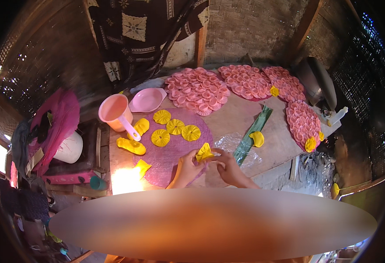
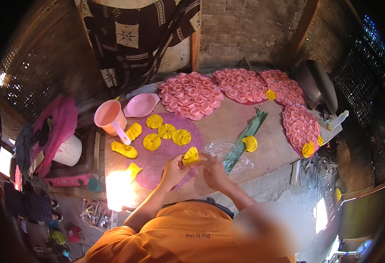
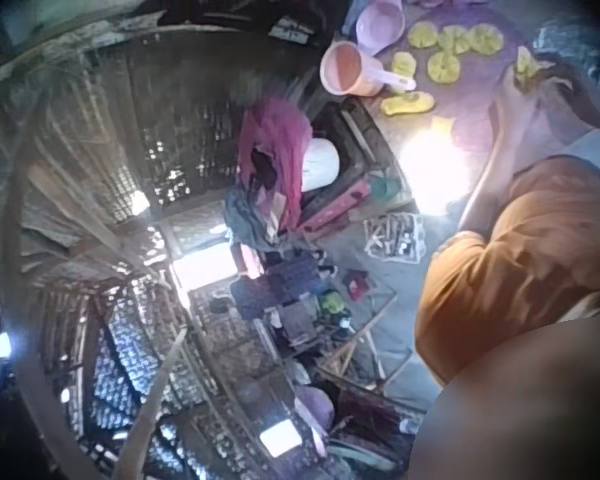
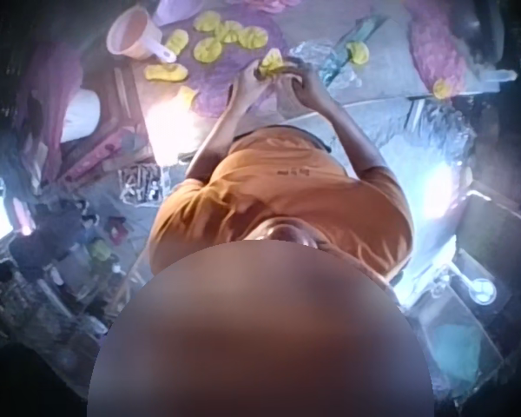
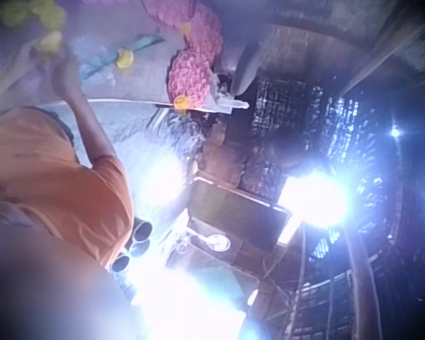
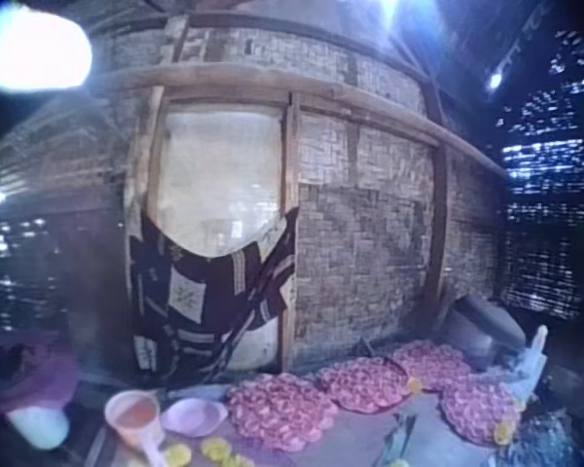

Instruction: The person shapes yellow clay into small flower-like pieces and places them onto a green strip on a table. They repeatedly roll, pinch, and arrange the yellow pieces alongside existing pink flower clusters.

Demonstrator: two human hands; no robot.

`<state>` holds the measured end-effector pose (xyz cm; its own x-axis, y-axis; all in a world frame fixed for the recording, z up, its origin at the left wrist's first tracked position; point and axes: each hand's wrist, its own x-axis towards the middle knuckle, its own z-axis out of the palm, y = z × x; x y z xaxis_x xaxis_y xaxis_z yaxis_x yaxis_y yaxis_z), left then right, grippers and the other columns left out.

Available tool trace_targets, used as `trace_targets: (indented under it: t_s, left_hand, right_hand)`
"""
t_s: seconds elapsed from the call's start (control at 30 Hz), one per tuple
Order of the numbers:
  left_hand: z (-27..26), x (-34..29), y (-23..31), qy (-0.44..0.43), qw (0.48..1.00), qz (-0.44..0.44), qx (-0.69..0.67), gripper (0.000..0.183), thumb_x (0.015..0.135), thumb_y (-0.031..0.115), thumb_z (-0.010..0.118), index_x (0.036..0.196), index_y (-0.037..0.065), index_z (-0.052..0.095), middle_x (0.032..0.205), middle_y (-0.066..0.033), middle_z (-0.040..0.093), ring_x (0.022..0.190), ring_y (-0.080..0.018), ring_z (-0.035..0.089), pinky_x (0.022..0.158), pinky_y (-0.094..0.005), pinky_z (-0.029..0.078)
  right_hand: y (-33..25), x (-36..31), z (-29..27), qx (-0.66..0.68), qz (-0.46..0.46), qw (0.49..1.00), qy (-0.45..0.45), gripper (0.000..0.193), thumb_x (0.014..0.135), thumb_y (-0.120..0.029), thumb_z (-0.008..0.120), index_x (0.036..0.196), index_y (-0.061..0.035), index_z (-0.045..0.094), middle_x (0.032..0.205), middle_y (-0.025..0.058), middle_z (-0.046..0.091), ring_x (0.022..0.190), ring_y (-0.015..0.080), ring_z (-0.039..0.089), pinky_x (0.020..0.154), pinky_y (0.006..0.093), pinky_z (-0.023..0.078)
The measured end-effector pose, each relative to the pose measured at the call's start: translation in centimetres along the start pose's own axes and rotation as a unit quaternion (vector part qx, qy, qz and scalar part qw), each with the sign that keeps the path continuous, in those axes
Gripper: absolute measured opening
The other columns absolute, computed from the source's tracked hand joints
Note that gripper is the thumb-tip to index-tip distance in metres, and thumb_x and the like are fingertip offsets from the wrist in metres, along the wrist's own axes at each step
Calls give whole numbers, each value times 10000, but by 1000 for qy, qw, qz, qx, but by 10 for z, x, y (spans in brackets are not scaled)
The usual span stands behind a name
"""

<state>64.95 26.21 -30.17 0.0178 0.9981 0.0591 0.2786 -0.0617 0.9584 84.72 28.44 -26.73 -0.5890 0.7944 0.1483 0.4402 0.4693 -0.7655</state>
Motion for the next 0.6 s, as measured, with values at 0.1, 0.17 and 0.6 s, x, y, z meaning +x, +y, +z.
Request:
trace_targets:
  t_s: [0.1, 0.17, 0.6]
  left_hand:
    - [12, 5, 0, -14, 959, -49, -278, 268, 882, 14, 631, 1140, -57, 608, 1041, -81, 696, 906, -127, 663, 769, -272, 507]
    - [14, 8, 2, -41, 942, -100, -319, 285, 943, 41, 587, 1200, -77, 559, 1125, -83, 662, 969, -119, 639, 851, -249, 483]
    - [41, 21, 37, 67, 994, 86, 23, 702, 751, 35, 733, 1376, 74, 415, 984, -178, 681, 918, -295, 691, 762, -355, 532]
  right_hand:
    - [10, 3, -11, 55, 6, 981, 186, 558, 784, 9, 646, 1312, -153, 566, 1448, 107, 430, 1289, 316, 453, 1022, 433, 393]
    - [16, 8, -17, 181, 81, 972, 126, 727, 780, -35, 714, 1427, -129, 399, 1422, 126, 427, 1333, 293, 412, 1045, 416, 383]
    - [10, 20, -36, 91, 12, 987, 134, 689, 764, 16, 676, 1386, -46, 388, 978, 203, 626, 951, 347, 633, 867, 399, 496]
